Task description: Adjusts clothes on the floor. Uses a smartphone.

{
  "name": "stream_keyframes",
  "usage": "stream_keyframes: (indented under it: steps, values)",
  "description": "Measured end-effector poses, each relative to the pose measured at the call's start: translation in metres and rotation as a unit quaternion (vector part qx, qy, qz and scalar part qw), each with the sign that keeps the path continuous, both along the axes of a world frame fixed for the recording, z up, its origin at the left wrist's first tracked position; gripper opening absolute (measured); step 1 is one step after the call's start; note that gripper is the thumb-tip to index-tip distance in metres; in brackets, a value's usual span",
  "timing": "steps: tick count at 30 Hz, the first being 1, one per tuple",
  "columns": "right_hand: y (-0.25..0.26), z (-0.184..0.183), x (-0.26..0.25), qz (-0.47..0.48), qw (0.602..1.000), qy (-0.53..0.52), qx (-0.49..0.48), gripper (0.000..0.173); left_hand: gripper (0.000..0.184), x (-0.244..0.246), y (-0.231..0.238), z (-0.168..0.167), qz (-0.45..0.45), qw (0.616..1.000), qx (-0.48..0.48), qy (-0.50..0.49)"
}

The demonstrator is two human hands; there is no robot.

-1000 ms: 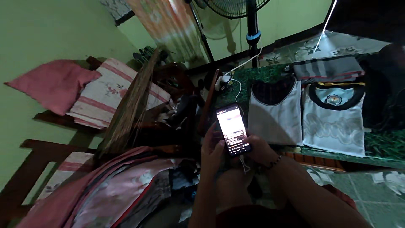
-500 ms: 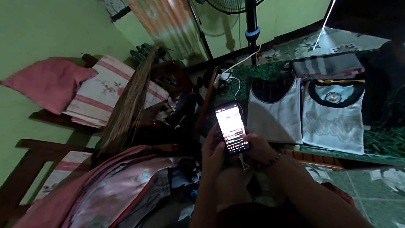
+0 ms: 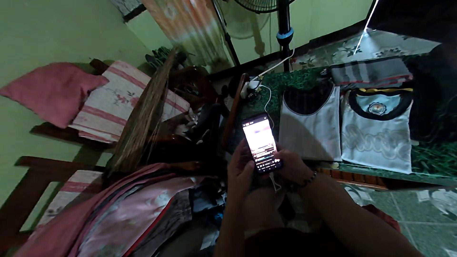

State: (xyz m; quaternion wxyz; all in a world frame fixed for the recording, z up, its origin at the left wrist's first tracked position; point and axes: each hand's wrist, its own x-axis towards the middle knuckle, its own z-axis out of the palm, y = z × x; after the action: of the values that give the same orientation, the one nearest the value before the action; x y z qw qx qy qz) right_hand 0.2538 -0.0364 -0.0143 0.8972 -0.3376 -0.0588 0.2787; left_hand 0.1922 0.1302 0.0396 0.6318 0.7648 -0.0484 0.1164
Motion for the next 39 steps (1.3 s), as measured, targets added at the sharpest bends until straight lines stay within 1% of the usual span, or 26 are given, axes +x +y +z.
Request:
stream_keyframes:
  steps: [2,5,8,15,18,20,24,30,39]
  values:
    - [0.0,-0.001,0.0,0.004,1.0,-0.007,0.006,0.042,0.056,0.0,0.0,0.0,0.001,1.0,-0.002,0.002]
    - [-0.001,0.0,0.0,-0.001,1.0,-0.001,-0.005,0.036,0.056,0.0,0.0,0.0,0.0,1.0,-0.003,0.003]
    - [0.0,-0.002,0.001,-0.002,1.0,-0.016,-0.002,0.036,0.056,0.001,0.001,-0.002,-0.002,1.0,0.0,-0.004]
    - [0.0,0.0,0.0,0.005,1.0,-0.011,0.004,0.047,0.057,0.001,0.001,-0.002,0.0,1.0,-0.002,0.004]
    - [0.0,-0.001,0.002,0.012,1.0,0.001,0.003,0.047,0.057,0.001,0.001,-0.001,-0.003,1.0,-0.008,0.002]
    - [0.001,-0.005,0.003,0.019,1.0,-0.007,0.001,0.047,0.057,0.002,0.001,-0.002,-0.006,1.0,-0.006,-0.002]
    - [0.0,-0.008,0.004,0.021,0.999,-0.027,-0.014,0.054,0.056,0.0,0.0,-0.001,0.009,1.0,0.0,0.013]
    - [0.001,-0.011,0.004,0.027,0.999,-0.039,0.006,0.052,0.057,0.0,0.0,0.0,0.01,1.0,-0.004,0.017]
    - [0.0,-0.008,0.004,0.025,0.999,-0.034,0.004,0.052,0.057,0.001,-0.001,-0.001,0.001,1.0,-0.017,0.009]
